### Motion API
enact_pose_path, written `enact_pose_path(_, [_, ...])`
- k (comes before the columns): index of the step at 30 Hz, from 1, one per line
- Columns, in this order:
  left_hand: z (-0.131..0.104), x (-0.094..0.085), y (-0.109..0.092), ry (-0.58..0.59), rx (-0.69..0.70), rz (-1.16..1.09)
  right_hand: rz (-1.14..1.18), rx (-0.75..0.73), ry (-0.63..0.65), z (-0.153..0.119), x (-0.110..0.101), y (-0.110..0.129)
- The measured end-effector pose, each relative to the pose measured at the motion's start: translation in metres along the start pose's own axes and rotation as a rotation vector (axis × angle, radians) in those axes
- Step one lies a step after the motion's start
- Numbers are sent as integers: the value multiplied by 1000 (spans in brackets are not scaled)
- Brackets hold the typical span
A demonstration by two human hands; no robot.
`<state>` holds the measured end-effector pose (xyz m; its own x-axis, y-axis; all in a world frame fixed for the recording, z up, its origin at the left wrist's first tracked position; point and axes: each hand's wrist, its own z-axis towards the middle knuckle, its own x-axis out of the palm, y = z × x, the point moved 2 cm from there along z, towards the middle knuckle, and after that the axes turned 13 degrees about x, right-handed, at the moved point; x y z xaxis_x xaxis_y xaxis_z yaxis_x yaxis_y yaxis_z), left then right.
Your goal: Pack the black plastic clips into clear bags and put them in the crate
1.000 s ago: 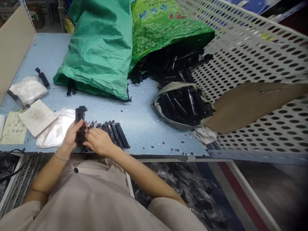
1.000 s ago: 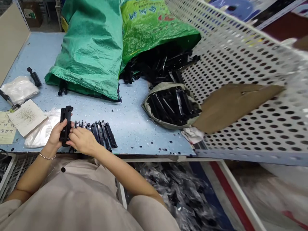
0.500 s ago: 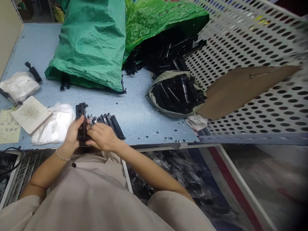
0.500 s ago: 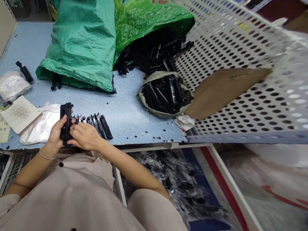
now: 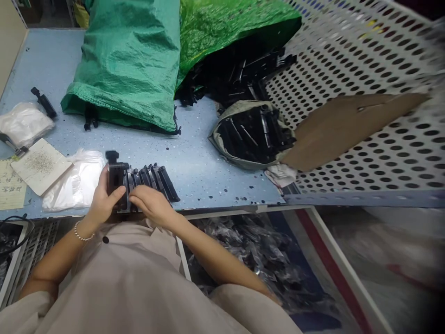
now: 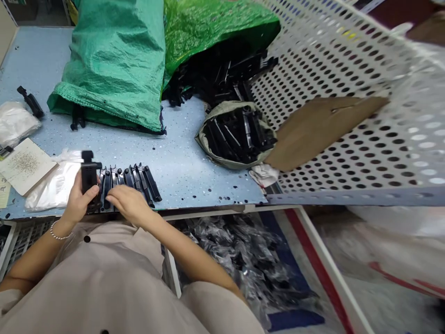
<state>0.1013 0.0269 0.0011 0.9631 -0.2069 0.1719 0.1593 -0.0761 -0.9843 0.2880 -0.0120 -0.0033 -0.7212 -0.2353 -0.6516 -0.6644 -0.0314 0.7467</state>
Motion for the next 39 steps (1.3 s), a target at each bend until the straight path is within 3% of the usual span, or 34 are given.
enact_pose_path(2, [3, -5, 14, 106, -198, -88, -244, 84, -223, -2, -2, -26])
enact_pose_path(4, [9, 0, 29, 135, -350, -199, -388, 173, -307, 2, 0, -54])
enact_pose_path(6, [22, 10, 41, 78, -346, -272, -434, 205, -282, 14, 1, -78])
enact_pose_path(9, [49, 25, 49, -15, -201, -342, -398, 211, -298, 36, -9, -91])
enact_pose_path(11, [61, 27, 45, 14, -172, -414, -319, 187, -388, 42, -26, -83])
enact_pose_path(14, [60, 18, 29, 258, -285, -476, -208, 7, -454, 32, -50, -48])
enact_pose_path(18, [28, -4, 8, 730, -573, -357, -323, -327, -178, 4, -53, -2])
enact_pose_path(21, [9, -16, 4, 818, -689, -346, -394, -366, -29, -8, -40, 12])
enact_pose_path(27, [2, -27, 13, 759, -662, -191, -426, -396, -33, -12, -18, 12])
enact_pose_path(28, [4, -31, 15, 689, -613, -133, -395, -378, -27, -11, -18, 9])
enact_pose_path(30, [11, -44, 17, 432, -408, 87, -264, -248, -21, -6, -20, -2])
enact_pose_path(32, [18, -60, 18, 131, -123, 461, 17, -5, -46, 3, -21, -15])
enact_pose_path(34, [21, -73, 20, -50, 120, 853, 442, 225, -74, 13, -15, -24])
enact_pose_path(36, [25, -83, 26, -76, 251, 1078, 873, 362, -64, 25, -1, -23])
enact_pose_path(39, [31, -103, 34, -43, 232, 944, 1268, 432, 47, 42, 25, -8])
